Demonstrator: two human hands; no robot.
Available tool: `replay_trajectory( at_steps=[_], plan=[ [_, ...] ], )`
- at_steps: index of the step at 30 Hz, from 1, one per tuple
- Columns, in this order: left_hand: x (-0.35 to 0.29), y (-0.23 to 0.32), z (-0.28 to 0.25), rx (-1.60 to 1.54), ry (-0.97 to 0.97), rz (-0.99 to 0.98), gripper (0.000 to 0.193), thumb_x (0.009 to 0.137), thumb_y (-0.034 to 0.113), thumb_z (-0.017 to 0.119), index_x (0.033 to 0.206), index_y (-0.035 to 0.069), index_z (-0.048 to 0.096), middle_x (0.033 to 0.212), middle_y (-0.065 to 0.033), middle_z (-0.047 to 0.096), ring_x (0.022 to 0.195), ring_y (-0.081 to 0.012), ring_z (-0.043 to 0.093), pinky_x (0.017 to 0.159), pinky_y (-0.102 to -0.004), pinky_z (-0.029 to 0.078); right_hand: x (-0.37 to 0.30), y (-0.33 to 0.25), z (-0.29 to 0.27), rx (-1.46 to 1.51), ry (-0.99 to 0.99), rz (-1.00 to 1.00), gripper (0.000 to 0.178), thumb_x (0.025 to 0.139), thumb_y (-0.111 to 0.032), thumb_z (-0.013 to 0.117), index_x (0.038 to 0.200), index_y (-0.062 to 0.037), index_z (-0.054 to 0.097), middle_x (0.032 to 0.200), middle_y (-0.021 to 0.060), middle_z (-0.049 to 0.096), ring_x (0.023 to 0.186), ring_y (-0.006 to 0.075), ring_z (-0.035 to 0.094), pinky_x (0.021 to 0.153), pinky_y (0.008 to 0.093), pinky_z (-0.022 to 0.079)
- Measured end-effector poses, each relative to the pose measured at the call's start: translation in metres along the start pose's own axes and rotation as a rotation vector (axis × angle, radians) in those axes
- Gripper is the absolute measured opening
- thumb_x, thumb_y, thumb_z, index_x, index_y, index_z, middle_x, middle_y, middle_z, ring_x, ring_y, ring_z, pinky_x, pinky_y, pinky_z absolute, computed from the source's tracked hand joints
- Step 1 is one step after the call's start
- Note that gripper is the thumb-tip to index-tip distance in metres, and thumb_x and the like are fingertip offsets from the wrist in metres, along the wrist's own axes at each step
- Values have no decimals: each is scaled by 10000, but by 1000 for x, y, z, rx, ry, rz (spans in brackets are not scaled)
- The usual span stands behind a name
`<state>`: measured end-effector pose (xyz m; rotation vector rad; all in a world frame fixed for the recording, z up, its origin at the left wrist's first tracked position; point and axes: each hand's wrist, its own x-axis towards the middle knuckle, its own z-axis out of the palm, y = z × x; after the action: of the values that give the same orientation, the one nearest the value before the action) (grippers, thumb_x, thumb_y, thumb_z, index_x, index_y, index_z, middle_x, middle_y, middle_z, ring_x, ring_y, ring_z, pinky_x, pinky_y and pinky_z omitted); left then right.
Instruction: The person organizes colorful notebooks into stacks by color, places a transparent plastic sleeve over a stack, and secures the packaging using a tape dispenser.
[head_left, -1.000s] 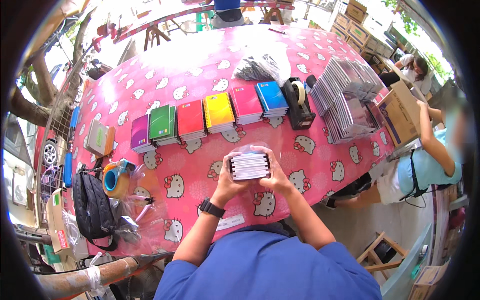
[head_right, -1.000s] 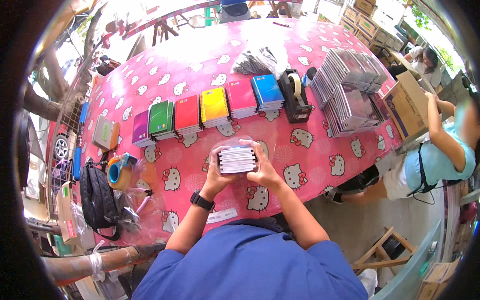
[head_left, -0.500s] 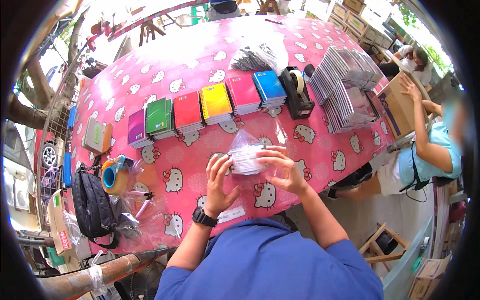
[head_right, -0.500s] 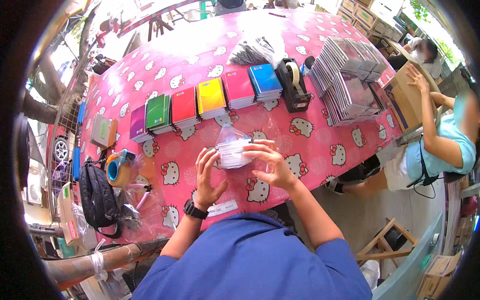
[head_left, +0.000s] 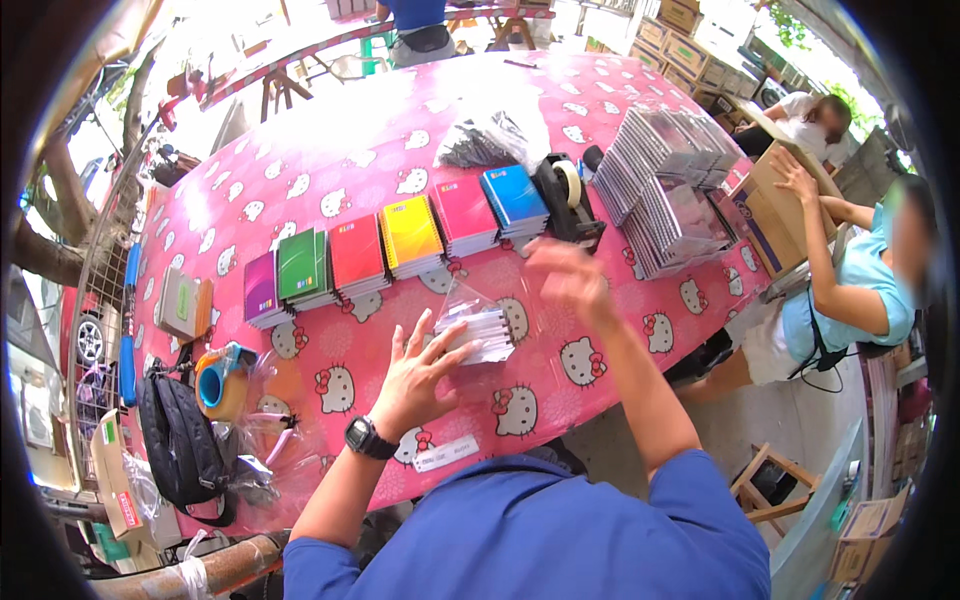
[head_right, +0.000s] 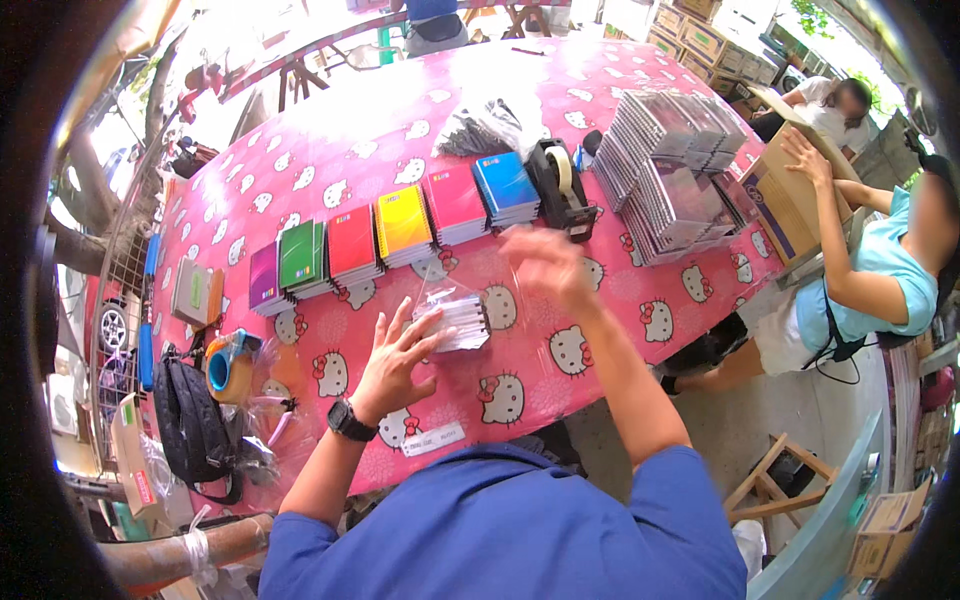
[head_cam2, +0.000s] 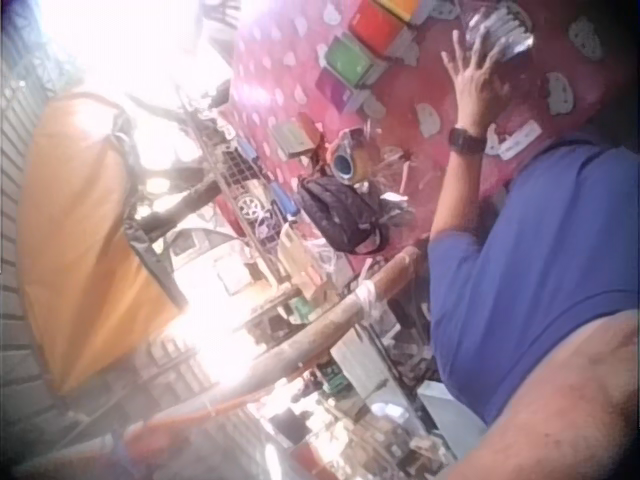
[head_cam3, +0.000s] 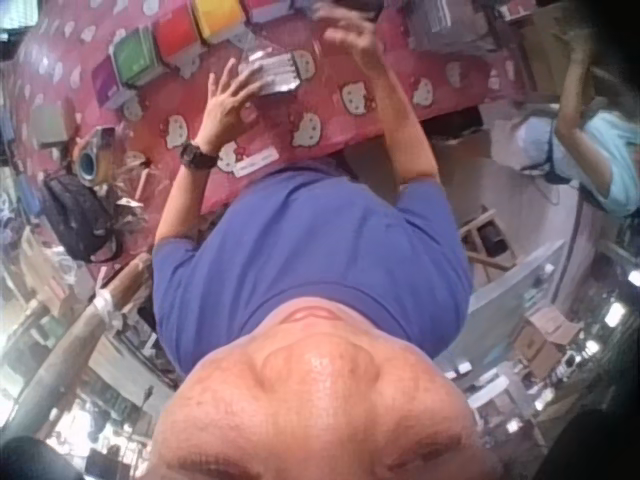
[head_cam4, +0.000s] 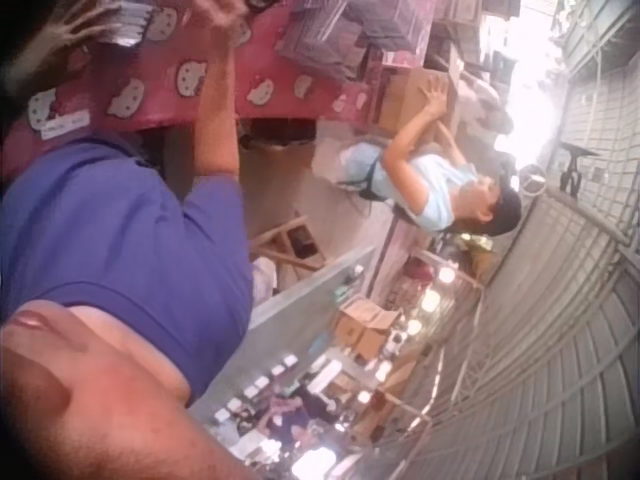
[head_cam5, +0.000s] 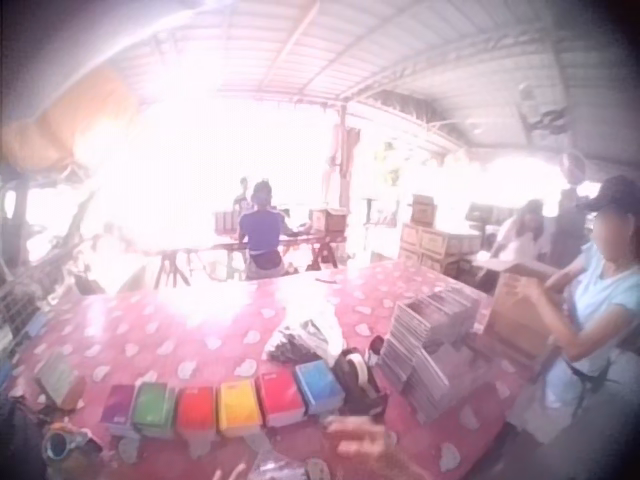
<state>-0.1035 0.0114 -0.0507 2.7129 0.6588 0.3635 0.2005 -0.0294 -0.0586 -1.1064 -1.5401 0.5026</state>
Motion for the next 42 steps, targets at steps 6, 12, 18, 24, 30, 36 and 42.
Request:
replay_trajectory(
  at_steps=[6, 12, 18, 24, 30, 36, 42],
  plan=[
    [11, 9, 16, -107, 82, 15, 713, 622, 238, 724, 1287, 313, 476, 1419, -28, 332, 1324, -378, 248, 1051, -596, 220, 37, 108, -97, -892, 424, 839, 431, 795, -492, 606, 897, -86, 710, 874, 131, 667, 1053, 298, 523, 910, 419, 379],
    [-3, 8, 1, -56, 72, -13, 709, 600, 142, 664, 1272, 296, 501, 1388, -52, 378, 1319, -361, 266, 1060, -545, 251, 19, 88, -60, -331, 541, 424, 198, 814, -209, 680, 813, -12, 664, 698, 53, 635, 511, 156, 530, 494, 264, 413],
    [9, 11, 7, -106, 73, 46, 722, 586, 145, 679, 1270, 298, 503, 1402, -53, 370, 1317, -367, 272, 1065, -529, 252, -14, 102, -71, 650, 421, 1186, 163, 841, -221, 667, 879, -80, 594, 626, -37, 498, 471, 78, 380, 421, 214, 312],
    [2, 1, 4, -40, -23, 31, 780, 597, 321, 754, 1314, 338, 447, 1461, -40, 276, 1329, -394, 238, 1046, -560, 256, 52, -54, 17, 313, -405, 817, 164, 860, -209, 638, 838, -46, 646, 671, -27, 567, 549, 28, 451, 478, 184, 323],
    [6, 4, -5, 0, -52, 79, 844, 565, 242, 756, 1333, 336, 421, 1472, -81, 242, 1334, -401, 236, 1062, -539, 257, 61, -75, 74, -715, -710, 544, 499, 696, -485, 721, 792, 3, 676, 742, 137, 669, 680, 249, 650, 658, 355, 496],
    [9, -1, 2, 21, 15, 92, 830, 625, 429, 750, 1362, 304, 391, 1481, -69, 251, 1353, -402, 189, 1083, -535, 193, 37, -70, 19, -1088, -714, 320, 482, 611, -508, 751, 813, -73, 698, 736, 145, 654, 747, 296, 644, 679, 390, 501],
    [13, -7, 46, -285, 430, 60, 483, 599, 142, 773, 1068, 171, 659, 1429, -63, 365, 1360, -357, 196, 1084, -493, 222, -26, -73, 60, -352, -309, -77, 183, 674, -181, 780, 818, -112, 692, 845, 50, 549, 880, 247, 513, 791, 344, 443]
  ],
)
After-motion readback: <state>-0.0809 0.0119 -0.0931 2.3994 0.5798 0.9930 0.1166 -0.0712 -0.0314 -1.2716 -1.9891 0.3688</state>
